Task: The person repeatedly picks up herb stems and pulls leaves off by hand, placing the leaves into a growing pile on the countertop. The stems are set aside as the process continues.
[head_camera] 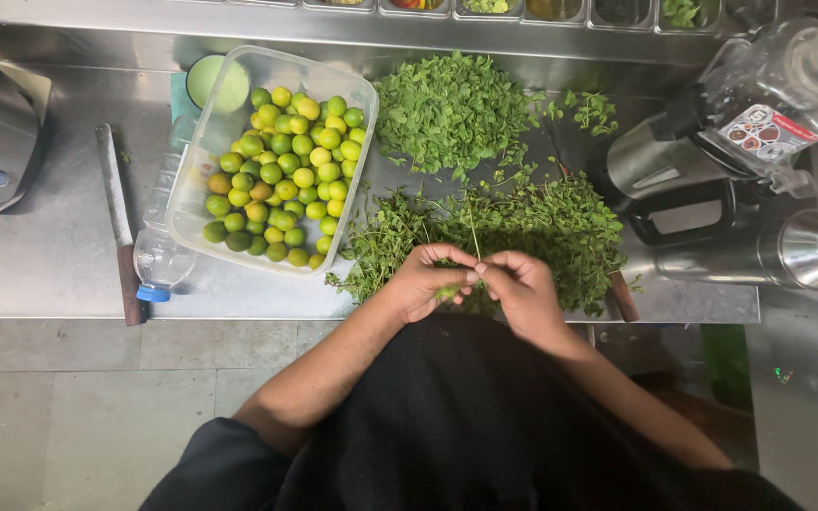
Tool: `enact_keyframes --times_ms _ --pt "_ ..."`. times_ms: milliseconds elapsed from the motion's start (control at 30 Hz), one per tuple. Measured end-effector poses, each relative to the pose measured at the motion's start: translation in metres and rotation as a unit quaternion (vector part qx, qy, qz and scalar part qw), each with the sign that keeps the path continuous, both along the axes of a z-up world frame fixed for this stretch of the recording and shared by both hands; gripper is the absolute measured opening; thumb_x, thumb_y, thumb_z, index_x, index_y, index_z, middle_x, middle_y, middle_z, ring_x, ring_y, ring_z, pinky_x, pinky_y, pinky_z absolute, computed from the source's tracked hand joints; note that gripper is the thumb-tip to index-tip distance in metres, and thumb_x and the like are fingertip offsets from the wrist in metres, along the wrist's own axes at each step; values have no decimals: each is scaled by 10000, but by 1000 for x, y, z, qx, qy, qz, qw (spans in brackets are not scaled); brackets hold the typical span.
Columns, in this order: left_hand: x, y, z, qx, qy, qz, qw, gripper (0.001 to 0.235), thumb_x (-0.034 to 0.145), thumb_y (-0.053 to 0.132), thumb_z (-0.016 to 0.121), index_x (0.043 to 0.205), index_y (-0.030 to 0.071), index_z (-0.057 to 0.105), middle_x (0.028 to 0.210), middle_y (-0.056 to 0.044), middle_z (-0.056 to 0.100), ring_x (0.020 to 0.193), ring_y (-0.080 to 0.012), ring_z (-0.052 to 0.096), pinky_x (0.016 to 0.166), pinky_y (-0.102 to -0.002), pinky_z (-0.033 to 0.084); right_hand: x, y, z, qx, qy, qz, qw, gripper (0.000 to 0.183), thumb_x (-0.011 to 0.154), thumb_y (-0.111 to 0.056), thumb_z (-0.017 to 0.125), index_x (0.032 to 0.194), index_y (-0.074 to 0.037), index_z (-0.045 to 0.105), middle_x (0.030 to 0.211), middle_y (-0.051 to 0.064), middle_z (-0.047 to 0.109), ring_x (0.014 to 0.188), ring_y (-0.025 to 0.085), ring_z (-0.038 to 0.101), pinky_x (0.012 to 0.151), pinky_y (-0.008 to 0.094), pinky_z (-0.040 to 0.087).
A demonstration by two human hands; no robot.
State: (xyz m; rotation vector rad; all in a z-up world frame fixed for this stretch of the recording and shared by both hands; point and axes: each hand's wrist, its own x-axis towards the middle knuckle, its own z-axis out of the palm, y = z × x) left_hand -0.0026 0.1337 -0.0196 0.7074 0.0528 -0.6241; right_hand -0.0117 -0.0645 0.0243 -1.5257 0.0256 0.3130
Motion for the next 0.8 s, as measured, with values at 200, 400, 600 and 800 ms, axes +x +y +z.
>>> enact_keyframes --times_ms 200,400,600,800 --pt "2 -8 -10 -66 40 41 996 93 936 -34 710 1028 -18 712 879 -129 722 724 -186 686 588 -271 547 -10 -1 7 -11 -58 21 998 68 994 -64 675 963 -4 685 777 -26 594 679 34 491 597 200 387" --pt "5 -2 -2 -132 91 25 987 119 946 -28 664 1052 13 701 882 -129 713 731 -188 697 585 -279 561 -12 -3 7 137 -85 -8 987 65 1050 -41 599 1083 7 628 883 22 615 799 89 570 740 245 470" --pt "-4 -5 10 -81 59 -30 995 175 929 -22 700 1099 -3 739 973 -128 734 791 -174 702 651 -272 570 -9 -6 -2 204 -40 -38 977 80 1028 -68 617 1074 -2 612 879 11 597 751 87 533 687 270 475" --pt "-8 -13 13 -79 46 34 995 105 953 20 730 1055 -2 735 915 -116 725 725 -158 668 587 -259 512 -9 -6 -1 164 -23 -15 986 92 1029 -66 641 1079 9 622 813 10 575 678 78 507 629 251 467"
